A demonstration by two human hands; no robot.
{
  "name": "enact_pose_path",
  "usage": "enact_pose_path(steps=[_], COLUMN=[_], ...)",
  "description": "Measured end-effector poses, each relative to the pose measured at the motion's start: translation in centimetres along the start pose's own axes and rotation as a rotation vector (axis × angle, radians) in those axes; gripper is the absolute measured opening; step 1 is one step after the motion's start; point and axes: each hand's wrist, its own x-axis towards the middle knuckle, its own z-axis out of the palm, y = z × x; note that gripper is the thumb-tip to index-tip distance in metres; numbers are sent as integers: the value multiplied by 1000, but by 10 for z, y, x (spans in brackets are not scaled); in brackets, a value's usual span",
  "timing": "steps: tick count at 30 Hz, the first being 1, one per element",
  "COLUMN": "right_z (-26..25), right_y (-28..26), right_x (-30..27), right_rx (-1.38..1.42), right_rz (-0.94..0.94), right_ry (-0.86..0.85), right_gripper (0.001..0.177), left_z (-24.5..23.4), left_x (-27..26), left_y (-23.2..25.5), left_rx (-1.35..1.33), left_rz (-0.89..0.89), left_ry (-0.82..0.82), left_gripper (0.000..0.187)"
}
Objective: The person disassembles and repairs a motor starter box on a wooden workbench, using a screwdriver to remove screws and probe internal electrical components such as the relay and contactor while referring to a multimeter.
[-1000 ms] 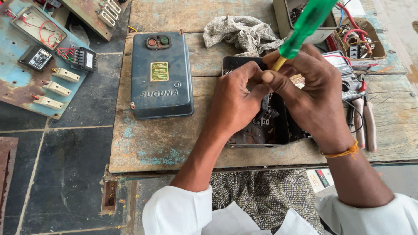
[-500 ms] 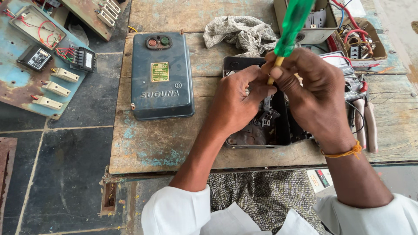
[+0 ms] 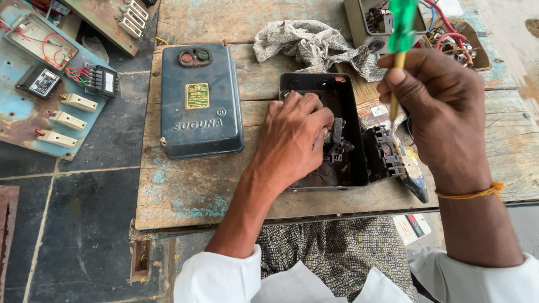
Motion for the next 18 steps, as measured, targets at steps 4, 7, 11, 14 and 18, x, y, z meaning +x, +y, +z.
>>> enact_pose_path(steps=[4, 7, 11, 14, 18], right_z=[-5, -9, -16, -23, -33], right_y=[9, 13, 15, 15, 19], right_x=[-6, -10, -14, -15, -18], right_rx=[-190, -165, -219, -240, -214], right_rz=[98, 141, 223, 221, 205], right_ry=[19, 10, 39, 23, 22], right_gripper=[18, 17, 19, 19, 19], left_z=[-4, -2, -2, -3, -6], left_x=[1, -1, -1, 1, -2], left_y=[-1, -1, 2, 2, 2], left_rx=[-68, -73, -44, -16, -43], left_rz=[-23, -34, -55, -21, 32], left_ry=[14, 32, -1, 15, 38], left_gripper=[14, 11, 13, 15, 11])
